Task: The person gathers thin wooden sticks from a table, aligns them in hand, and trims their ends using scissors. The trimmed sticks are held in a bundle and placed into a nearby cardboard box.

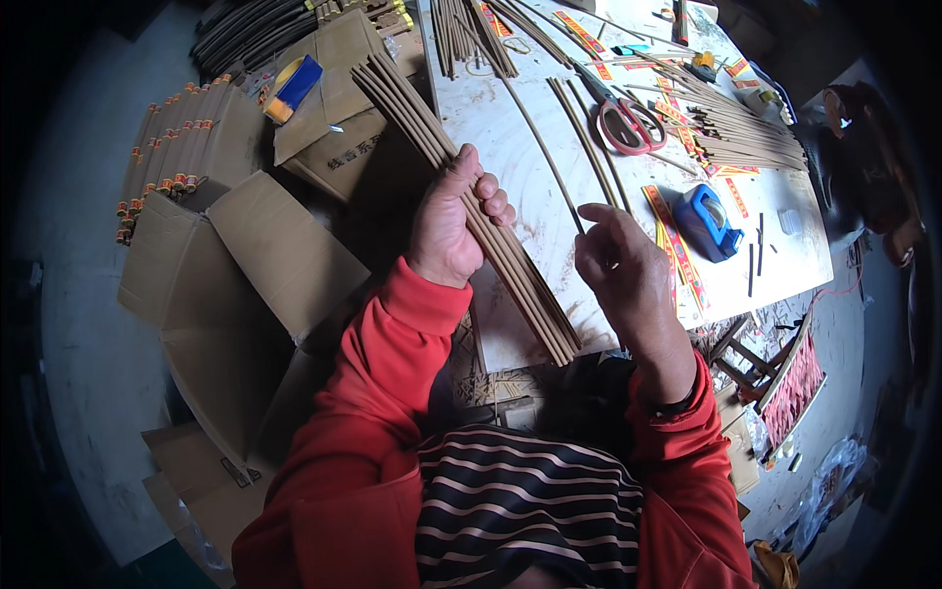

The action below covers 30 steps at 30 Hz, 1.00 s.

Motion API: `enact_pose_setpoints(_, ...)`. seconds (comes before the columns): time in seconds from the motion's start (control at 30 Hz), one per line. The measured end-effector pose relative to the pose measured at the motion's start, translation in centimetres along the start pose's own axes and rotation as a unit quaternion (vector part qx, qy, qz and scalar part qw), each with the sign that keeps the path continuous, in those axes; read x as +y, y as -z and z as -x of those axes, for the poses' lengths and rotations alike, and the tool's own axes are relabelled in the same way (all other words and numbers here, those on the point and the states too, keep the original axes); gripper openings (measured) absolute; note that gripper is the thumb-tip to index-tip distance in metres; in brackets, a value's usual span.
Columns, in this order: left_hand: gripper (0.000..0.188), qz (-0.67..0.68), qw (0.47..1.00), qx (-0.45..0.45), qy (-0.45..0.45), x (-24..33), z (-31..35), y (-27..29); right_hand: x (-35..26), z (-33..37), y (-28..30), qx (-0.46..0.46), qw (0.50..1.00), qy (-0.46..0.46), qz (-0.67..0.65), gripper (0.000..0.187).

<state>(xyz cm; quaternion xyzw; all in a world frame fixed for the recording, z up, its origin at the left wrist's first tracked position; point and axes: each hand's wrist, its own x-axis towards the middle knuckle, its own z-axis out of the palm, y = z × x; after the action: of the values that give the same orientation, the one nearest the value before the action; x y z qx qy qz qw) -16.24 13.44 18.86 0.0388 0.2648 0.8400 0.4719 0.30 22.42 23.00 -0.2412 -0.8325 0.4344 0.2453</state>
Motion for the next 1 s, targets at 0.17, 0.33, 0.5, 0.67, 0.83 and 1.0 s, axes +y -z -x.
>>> enact_pose_setpoints(0.17, 0.030, -0.010, 1.000, 0.019, 0.005, -0.4, 0.1, -0.3, -0.4, 1.3, -1.8, -0.018, 0.987, 0.156, 0.039, 0.027)
enact_pose_setpoints(0.33, 0.034, -0.021, 0.999, -0.023, 0.020, -0.7, -0.2, 0.4, -0.1, 1.4, -2.8, -0.008, 0.977, 0.199, 0.077, 0.030)
enact_pose_setpoints(0.5, 0.037, -0.022, 0.999, 0.028, 0.013, -0.9, -0.3, 0.0, -0.3, 1.4, -2.8, 0.004, 0.962, 0.241, 0.124, 0.031)
enact_pose_setpoints(0.67, 0.039, -0.005, 0.999, 0.019, 0.028, -1.0, -0.5, 0.4, 0.0, 1.5, -3.0, -0.006, 0.956, 0.245, 0.163, 0.033)
enact_pose_setpoints(0.83, 0.038, -0.012, 0.999, 0.030, 0.020, -1.2, -0.4, 0.4, 0.2, 1.6, -3.4, -0.008, 0.950, 0.246, 0.193, 0.037)
enact_pose_setpoints(1.0, 0.030, -0.031, 0.999, 0.007, 0.009, -1.1, -0.1, 0.0, 0.1, 1.6, -3.3, -0.031, 0.961, 0.223, 0.162, 0.041)
